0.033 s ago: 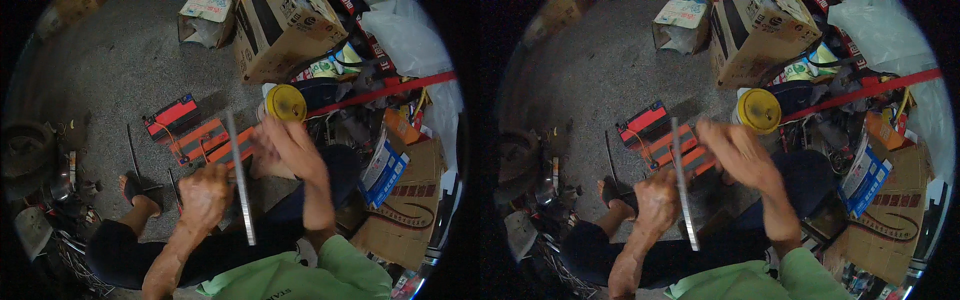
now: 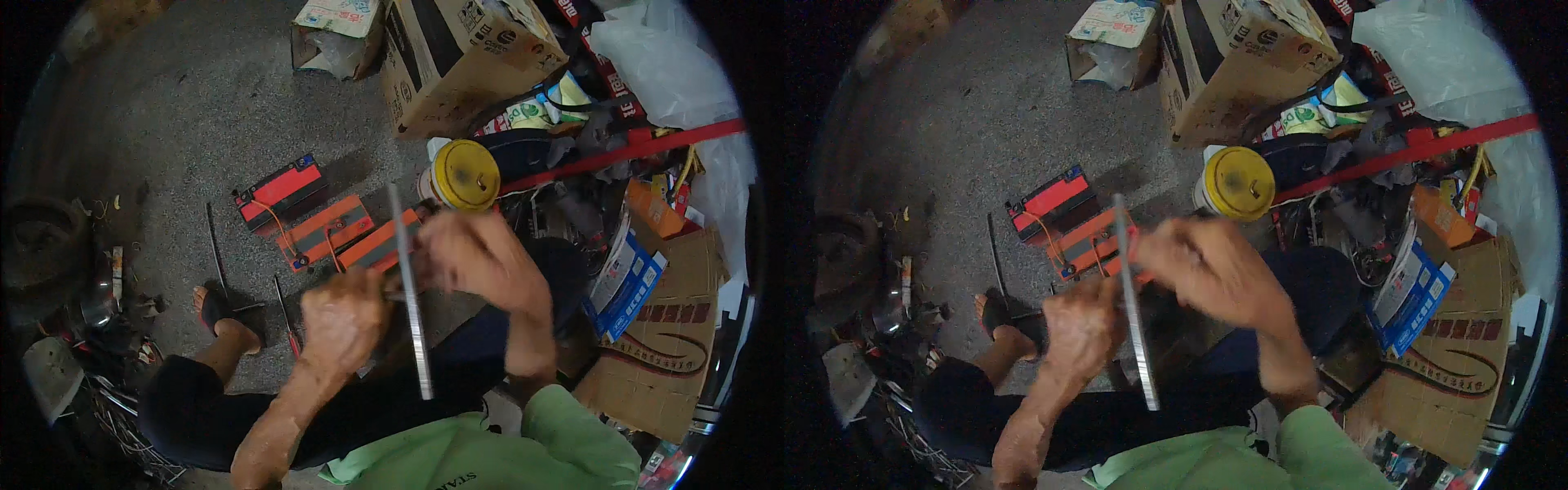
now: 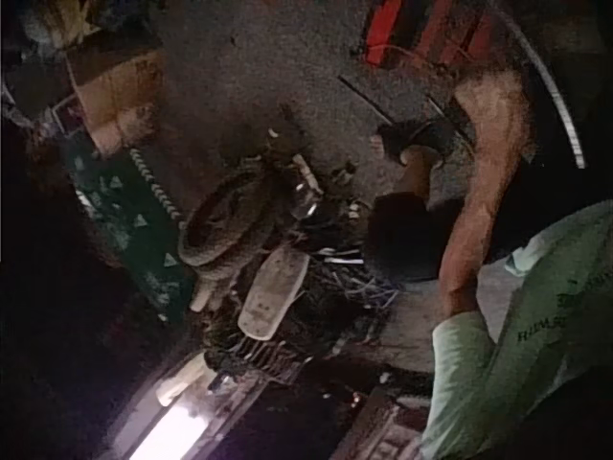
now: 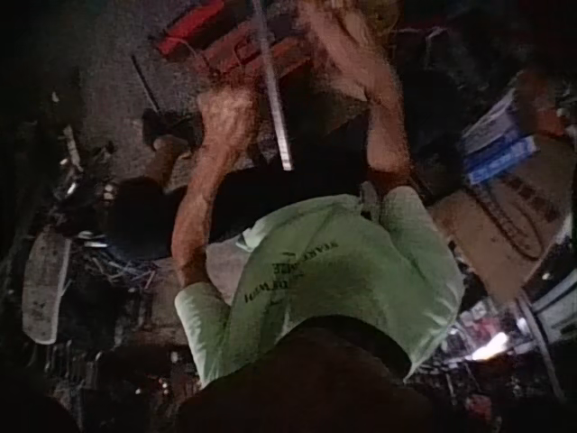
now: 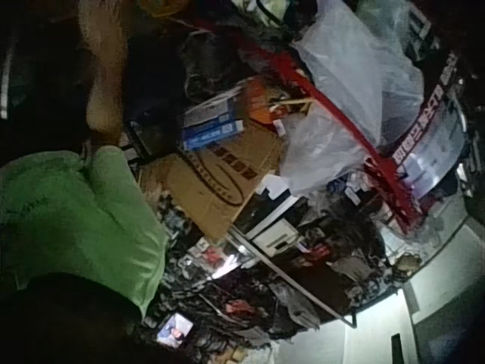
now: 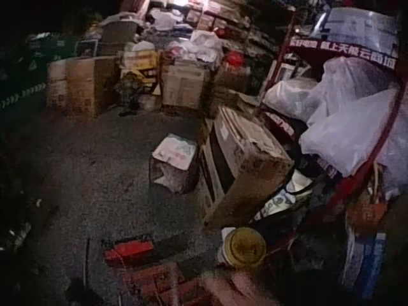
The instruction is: The person sits on the floor and uses a metal rod and a screwdriver to pry open and adjust the terminals of several red and black rectangular batteries. The person repeatedly taps the batteries and manipulates the internal components with the tools.
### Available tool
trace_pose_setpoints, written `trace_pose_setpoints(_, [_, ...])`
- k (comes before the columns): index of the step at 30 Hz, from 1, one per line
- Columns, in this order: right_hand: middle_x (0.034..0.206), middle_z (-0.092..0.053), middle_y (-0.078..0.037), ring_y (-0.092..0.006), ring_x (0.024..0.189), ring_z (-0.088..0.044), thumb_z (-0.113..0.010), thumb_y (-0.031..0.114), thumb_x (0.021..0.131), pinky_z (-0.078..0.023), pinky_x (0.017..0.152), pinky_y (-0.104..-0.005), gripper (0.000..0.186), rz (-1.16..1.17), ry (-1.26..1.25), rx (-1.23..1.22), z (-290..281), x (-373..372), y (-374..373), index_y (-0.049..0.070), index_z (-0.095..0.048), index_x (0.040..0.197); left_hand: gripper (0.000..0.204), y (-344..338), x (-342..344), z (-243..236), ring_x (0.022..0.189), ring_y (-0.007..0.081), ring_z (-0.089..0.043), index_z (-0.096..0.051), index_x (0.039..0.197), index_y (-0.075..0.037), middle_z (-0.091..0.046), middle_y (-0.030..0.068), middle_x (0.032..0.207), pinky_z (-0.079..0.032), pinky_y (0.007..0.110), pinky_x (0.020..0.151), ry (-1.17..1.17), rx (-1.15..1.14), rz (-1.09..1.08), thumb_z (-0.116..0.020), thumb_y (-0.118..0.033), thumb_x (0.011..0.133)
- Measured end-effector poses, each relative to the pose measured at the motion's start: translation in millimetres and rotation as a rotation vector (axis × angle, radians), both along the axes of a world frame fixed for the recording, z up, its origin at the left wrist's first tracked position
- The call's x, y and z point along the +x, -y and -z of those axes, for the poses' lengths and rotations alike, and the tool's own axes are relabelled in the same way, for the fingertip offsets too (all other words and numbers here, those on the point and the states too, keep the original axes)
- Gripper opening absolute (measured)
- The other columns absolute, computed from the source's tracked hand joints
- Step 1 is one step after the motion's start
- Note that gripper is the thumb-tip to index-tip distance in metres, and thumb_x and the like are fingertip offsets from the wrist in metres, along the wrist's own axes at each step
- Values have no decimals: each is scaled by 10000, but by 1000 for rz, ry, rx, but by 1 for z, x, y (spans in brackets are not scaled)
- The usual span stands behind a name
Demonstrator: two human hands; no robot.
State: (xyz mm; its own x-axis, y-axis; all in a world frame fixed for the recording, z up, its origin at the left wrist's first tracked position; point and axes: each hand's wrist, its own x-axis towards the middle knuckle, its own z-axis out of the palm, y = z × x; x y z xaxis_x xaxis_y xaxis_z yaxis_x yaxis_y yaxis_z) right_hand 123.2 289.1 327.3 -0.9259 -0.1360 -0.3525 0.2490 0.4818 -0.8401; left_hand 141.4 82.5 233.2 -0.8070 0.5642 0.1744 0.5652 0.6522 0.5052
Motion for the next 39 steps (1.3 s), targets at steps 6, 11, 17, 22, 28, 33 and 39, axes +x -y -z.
trace_pose_setpoints(6, [822,-643,-161,-298,698,-659,-704,63,878,-491,600,-380,180,-134,-234,172,-2,54,3,-24,-592,990,197,-41,6,-2,717,228,-652,-627,913,-35,-587,91,760,-541,359,527,-138,64,83,-641,-145,750])
trace_pose_setpoints(11, [822,-648,-179,-317,683,-672,-680,43,893,-499,593,-379,142,-51,-433,348,-23,52,-16,-29,-627,1003,477,-62,13,-17,730,262,-661,-577,1241,-4,-603,142,1042,-556,410,530,78,229,-42,-686,-101,788])
trace_pose_setpoints(17, [791,-667,-118,-176,650,-674,-633,31,930,-509,592,-281,113,99,-511,423,-12,40,-30,-36,-646,1021,722,-82,17,-6,1172,471,-567,-340,1477,33,-430,306,1427,-536,486,927,324,505,-48,-681,-67,848])
trace_pose_setpoints(22, [771,-656,-123,-174,633,-664,-627,24,941,-495,571,-296,83,80,-461,439,-4,30,-28,-24,-642,1008,794,-82,7,-1,1228,488,-528,-268,1503,51,-368,329,1466,-509,495,978,420,462,-28,-684,-36,832])
trace_pose_setpoints(28, [799,-659,-93,-141,642,-635,-612,17,962,-505,595,-264,111,3,-545,469,8,22,-31,-47,-644,1047,835,-84,0,11,1320,491,-441,-224,1532,14,-301,282,1531,-412,496,1094,487,465,-23,-698,-56,848])
trace_pose_setpoints(33, [776,-649,-86,-137,642,-638,-616,35,968,-509,593,-268,104,-59,-545,531,16,16,-33,-43,-637,1033,854,-82,-3,19,1332,486,-432,-213,1538,12,-291,277,1543,-406,483,1108,495,446,-23,-713,-79,852])
trace_pose_setpoints(39, [789,-652,-80,-132,638,-639,-618,43,970,-509,577,-274,101,-50,-538,514,16,14,-34,-37,-633,1030,850,-81,-4,20,1340,492,-422,-213,1539,15,-290,282,1542,-403,491,1109,475,433,-12,-713,-92,861])
